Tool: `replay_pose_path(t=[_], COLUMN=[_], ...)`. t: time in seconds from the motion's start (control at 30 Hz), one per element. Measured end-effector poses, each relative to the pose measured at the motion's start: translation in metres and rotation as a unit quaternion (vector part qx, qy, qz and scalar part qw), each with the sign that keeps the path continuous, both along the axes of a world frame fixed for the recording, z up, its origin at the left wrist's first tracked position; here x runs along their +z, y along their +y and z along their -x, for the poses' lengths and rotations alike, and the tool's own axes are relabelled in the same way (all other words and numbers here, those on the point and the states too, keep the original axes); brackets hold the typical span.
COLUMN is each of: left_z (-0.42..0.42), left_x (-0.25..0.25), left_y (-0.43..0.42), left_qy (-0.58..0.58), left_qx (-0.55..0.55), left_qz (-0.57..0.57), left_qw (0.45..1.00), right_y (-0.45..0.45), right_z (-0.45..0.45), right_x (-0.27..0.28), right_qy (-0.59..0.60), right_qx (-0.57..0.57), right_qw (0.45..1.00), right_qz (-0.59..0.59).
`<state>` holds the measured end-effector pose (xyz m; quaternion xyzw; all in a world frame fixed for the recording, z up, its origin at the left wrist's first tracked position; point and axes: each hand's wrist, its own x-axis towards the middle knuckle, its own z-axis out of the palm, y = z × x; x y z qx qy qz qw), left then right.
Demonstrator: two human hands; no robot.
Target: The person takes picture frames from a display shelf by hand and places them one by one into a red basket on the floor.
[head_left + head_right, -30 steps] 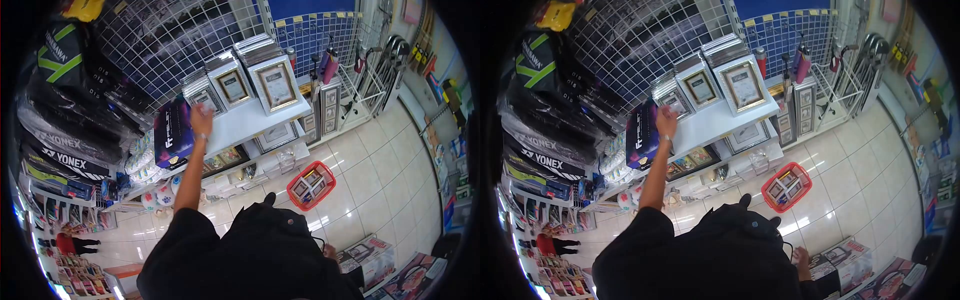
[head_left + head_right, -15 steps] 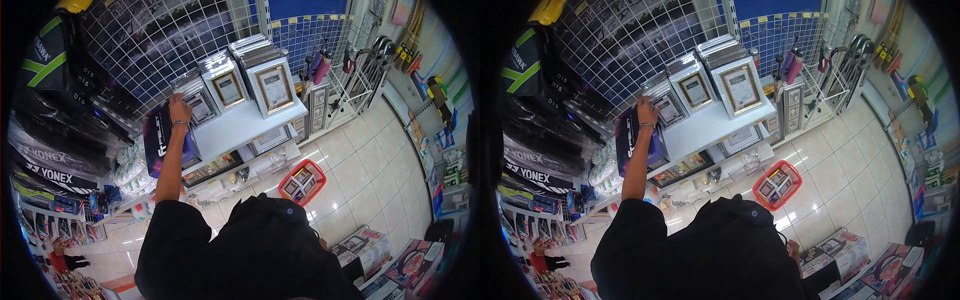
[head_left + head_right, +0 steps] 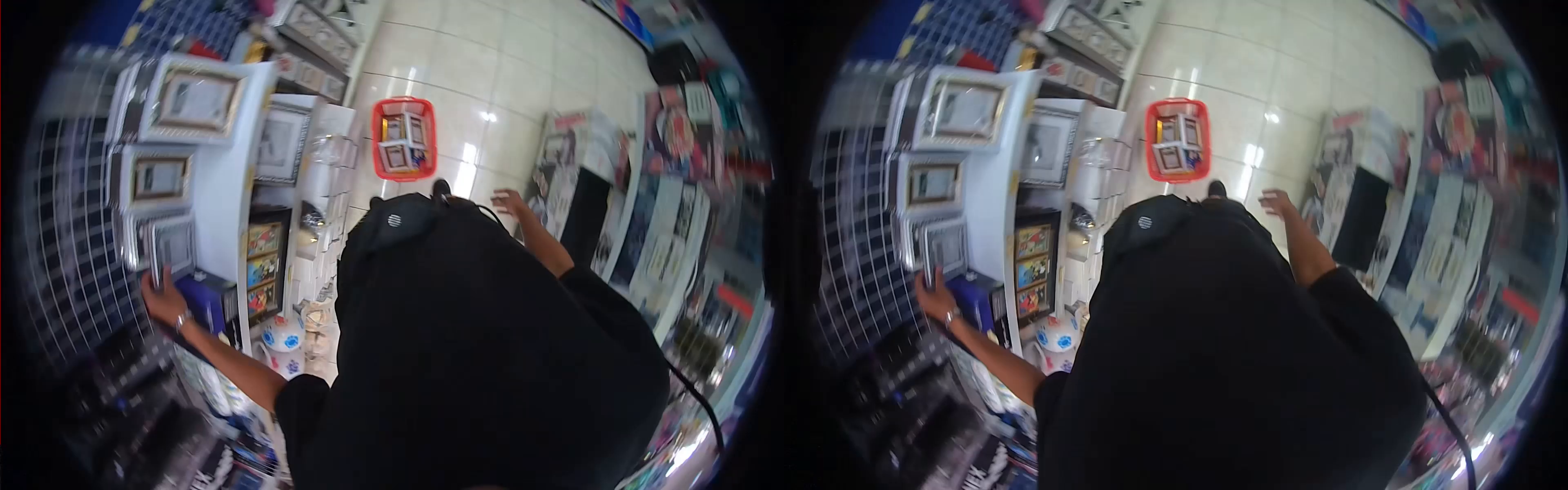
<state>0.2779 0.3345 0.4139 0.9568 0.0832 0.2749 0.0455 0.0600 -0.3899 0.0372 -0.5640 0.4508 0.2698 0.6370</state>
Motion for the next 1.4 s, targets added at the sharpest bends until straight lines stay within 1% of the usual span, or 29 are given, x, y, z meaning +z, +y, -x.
replay_pose_path(t=[0.03, 0.13, 0.27, 0.37, 0.4, 0.43, 0.47, 0.5, 0.53, 0.57, 0.6, 0.63, 0.67, 0.7, 0.77, 0.8, 0.83, 0.87, 0.9, 0.93, 0.97, 1.0, 1.03, 1.1, 1.13, 1.17, 1.23, 1.3, 1.4], left_z=[0.004, 0.023, 0.026, 0.009, 0.002, -0.011, -0.024, -0.035, -0.050, -0.058, -0.074, -0.083, -0.085, -0.093, -0.101, -0.101, -0.109, -0.112, -0.113, -0.113, -0.115, -0.119, -0.117, -0.114, -0.112, -0.106, -0.099, -0.096, -0.090], left_x=[0.005, 0.051, 0.098, 0.090, 0.074, 0.056, 0.032, 0.009, -0.033, -0.067, -0.127, -0.187, -0.245, -0.321, -0.413, -0.473, -0.527, -0.566, -0.620, -0.675, -0.692, -0.685, -0.703, -0.741, -0.754, -0.764, -0.779, -0.797, -0.826], left_y=[-0.004, -0.064, -0.139, -0.193, -0.198, -0.230, -0.260, -0.300, -0.321, -0.352, -0.356, -0.380, -0.408, -0.409, -0.444, -0.453, -0.460, -0.473, -0.476, -0.474, -0.480, -0.496, -0.499, -0.499, -0.499, -0.495, -0.488, -0.479, -0.471], left_qy=[-0.018, -0.014, -0.055, -0.070, -0.005, 0.030, 0.076, 0.117, 0.170, 0.221, 0.272, 0.305, 0.303, 0.375, 0.437, 0.453, 0.490, 0.439, 0.462, 0.485, 0.464, 0.530, 0.489, 0.491, 0.540, 0.584, 0.589, 0.581, 0.489], left_qx=[-0.018, 0.031, -0.076, -0.105, 0.007, -0.028, -0.052, -0.132, -0.201, -0.214, -0.230, -0.263, -0.233, -0.267, -0.306, -0.297, -0.323, -0.375, -0.377, -0.372, -0.403, -0.346, -0.373, -0.349, -0.265, -0.179, -0.178, -0.180, -0.284], left_qz=[-0.037, 0.078, 0.252, 0.327, 0.316, 0.201, 0.356, 0.370, 0.452, 0.462, 0.257, 0.487, 0.553, 0.445, 0.436, 0.483, 0.416, 0.372, 0.385, 0.400, 0.301, 0.331, 0.324, 0.350, 0.401, 0.445, 0.488, 0.532, 0.481], left_qw=[0.999, 0.996, 0.963, 0.937, 0.949, 0.979, 0.930, 0.912, 0.852, 0.832, 0.898, 0.775, 0.741, 0.768, 0.725, 0.688, 0.694, 0.727, 0.705, 0.683, 0.730, 0.700, 0.719, 0.717, 0.691, 0.655, 0.619, 0.589, 0.670], right_y=[0.002, 0.009, 0.001, 0.008, 0.010, 0.011, 0.009, 0.012, 0.013, 0.012, 0.017, 0.019, 0.028, 0.027, 0.045, 0.045, 0.037, 0.034, 0.036, 0.038, 0.040, 0.041, 0.040, 0.054, 0.061, 0.066, 0.067, 0.070, 0.075], right_z=[0.004, 0.026, 0.074, 0.090, 0.096, 0.100, 0.108, 0.111, 0.121, 0.132, 0.136, 0.138, 0.140, 0.097, 0.051, 0.039, 0.018, -0.018, -0.056, -0.101, -0.140, -0.177, -0.215, -0.246, -0.253, -0.258, -0.272, -0.275, -0.280], right_x=[0.009, 0.024, 0.000, -0.001, -0.002, -0.003, -0.007, -0.012, -0.028, -0.044, -0.053, -0.087, -0.120, -0.092, -0.117, -0.152, -0.193, -0.217, -0.237, -0.249, -0.259, -0.269, -0.268, -0.306, -0.329, -0.349, -0.385, -0.411, -0.430], right_qy=[0.018, 0.047, 0.094, 0.126, 0.124, 0.121, 0.092, 0.093, 0.068, 0.025, -0.026, -0.028, -0.096, 0.022, 0.065, -0.044, -0.158, -0.183, -0.258, -0.230, -0.250, -0.306, -0.319, -0.372, -0.395, -0.386, -0.400, -0.402, -0.382], right_qx=[-0.023, -0.036, -0.049, -0.044, -0.061, -0.078, -0.102, -0.097, -0.119, -0.129, -0.121, 0.000, 0.032, -0.037, -0.018, -0.002, 0.019, 0.130, 0.083, 0.103, 0.106, 0.143, 0.206, 0.339, 0.383, 0.386, 0.424, 0.417, 0.433], right_qw=[1.000, 0.998, 0.994, 0.991, 0.990, 0.989, 0.990, 0.991, 0.990, 0.989, 0.991, 0.997, 0.974, 0.998, 0.997, 0.996, 0.982, 0.946, 0.936, 0.928, 0.916, 0.873, 0.864, 0.781, 0.741, 0.749, 0.699, 0.718, 0.737], right_qz=[0.001, 0.023, 0.006, 0.013, 0.010, 0.008, -0.030, -0.021, -0.026, -0.061, -0.045, 0.068, 0.200, 0.048, 0.047, 0.074, 0.106, 0.234, 0.224, 0.275, 0.295, 0.352, 0.329, 0.371, 0.386, 0.376, 0.414, 0.387, 0.351])
